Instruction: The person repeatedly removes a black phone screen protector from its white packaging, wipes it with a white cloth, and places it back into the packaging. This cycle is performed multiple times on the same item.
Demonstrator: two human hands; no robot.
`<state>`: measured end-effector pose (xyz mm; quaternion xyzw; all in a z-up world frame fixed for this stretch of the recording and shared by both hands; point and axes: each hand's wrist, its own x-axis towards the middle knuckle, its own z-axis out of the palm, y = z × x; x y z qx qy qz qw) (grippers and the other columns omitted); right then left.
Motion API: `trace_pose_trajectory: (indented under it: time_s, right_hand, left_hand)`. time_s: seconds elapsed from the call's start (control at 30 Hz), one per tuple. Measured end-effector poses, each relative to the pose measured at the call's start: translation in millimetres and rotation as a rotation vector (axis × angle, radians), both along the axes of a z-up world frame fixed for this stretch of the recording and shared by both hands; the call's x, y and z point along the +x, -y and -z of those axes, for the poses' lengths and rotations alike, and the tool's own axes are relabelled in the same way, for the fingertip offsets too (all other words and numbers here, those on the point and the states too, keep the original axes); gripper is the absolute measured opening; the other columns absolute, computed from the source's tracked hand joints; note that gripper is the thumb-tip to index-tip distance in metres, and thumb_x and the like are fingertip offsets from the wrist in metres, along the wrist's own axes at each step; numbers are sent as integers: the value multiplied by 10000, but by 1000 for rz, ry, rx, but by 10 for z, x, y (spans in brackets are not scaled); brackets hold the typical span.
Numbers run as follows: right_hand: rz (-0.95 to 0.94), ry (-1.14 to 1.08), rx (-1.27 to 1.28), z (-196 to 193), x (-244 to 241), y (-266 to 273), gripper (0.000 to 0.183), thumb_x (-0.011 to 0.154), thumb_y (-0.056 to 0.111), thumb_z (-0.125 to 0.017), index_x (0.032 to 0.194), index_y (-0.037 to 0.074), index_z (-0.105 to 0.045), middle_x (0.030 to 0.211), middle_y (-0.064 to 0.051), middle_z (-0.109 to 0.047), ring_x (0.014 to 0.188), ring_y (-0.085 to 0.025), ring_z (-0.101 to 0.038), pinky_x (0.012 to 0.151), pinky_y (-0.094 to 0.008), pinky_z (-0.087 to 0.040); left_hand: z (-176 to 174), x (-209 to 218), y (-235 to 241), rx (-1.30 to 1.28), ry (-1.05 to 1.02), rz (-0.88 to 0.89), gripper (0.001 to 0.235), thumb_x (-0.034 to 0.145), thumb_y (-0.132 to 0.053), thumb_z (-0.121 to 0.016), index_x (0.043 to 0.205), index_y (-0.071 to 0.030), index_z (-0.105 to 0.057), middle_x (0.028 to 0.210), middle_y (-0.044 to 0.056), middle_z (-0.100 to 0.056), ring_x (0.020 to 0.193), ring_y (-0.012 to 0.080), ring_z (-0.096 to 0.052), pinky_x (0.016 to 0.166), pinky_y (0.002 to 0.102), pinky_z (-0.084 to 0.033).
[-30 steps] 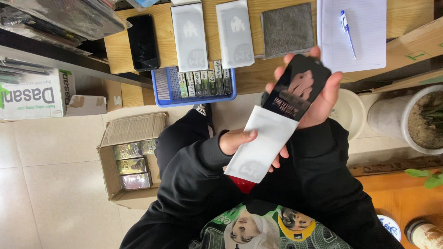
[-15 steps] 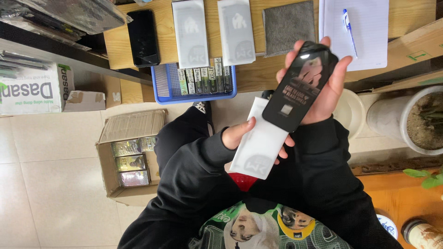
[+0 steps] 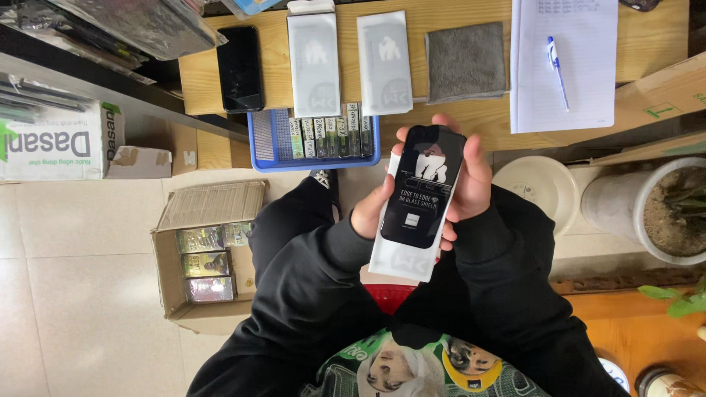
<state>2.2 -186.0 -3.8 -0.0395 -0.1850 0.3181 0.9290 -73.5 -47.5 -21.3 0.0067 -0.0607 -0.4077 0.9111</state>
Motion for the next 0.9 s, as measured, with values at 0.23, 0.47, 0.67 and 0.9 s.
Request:
trace_pose_trajectory:
  time_s: [0.23,0.47,0.67,0.9]
  right_hand:
    - [44,145,-209,-190,-40,-20,460,1034,450,-317,1438,229,-336,1546,-270,-250,427,-88,-544,285,-224,-545]
    - [349,478,-628,-396,-83,14,528,1013,466,-419,1450,174,-376,1565,-198,-232,660,-95,-523,371,-241,-558]
    - [591,757,-953,-503,-81,18,589,996,480,-501,1461,131,-410,1580,-142,-216,847,-100,-507,440,-255,-568]
    - [789,1127,-1257,-306,-8,-8,696,976,568,-475,1488,98,-429,1616,-189,-143,1477,-343,-171,1143,-479,-256]
  left_hand:
    - [-211,19,-73,55,-10,-58,970,960,-722,-364,1269,190,-480,1135,432,-573,1095,528,-606,943,647,-467]
    - [-23,50,-32,173,-148,-203,799,963,-606,-447,1226,144,-531,1005,386,-618,956,481,-663,887,589,-534]
    - [-279,229,-183,228,-51,-321,816,948,-610,-434,1295,125,-505,1029,354,-622,951,424,-675,860,537,-568]
    - [-542,181,-257,306,-155,-455,630,995,-459,-487,1293,95,-535,1072,265,-665,913,356,-688,847,512,-564]
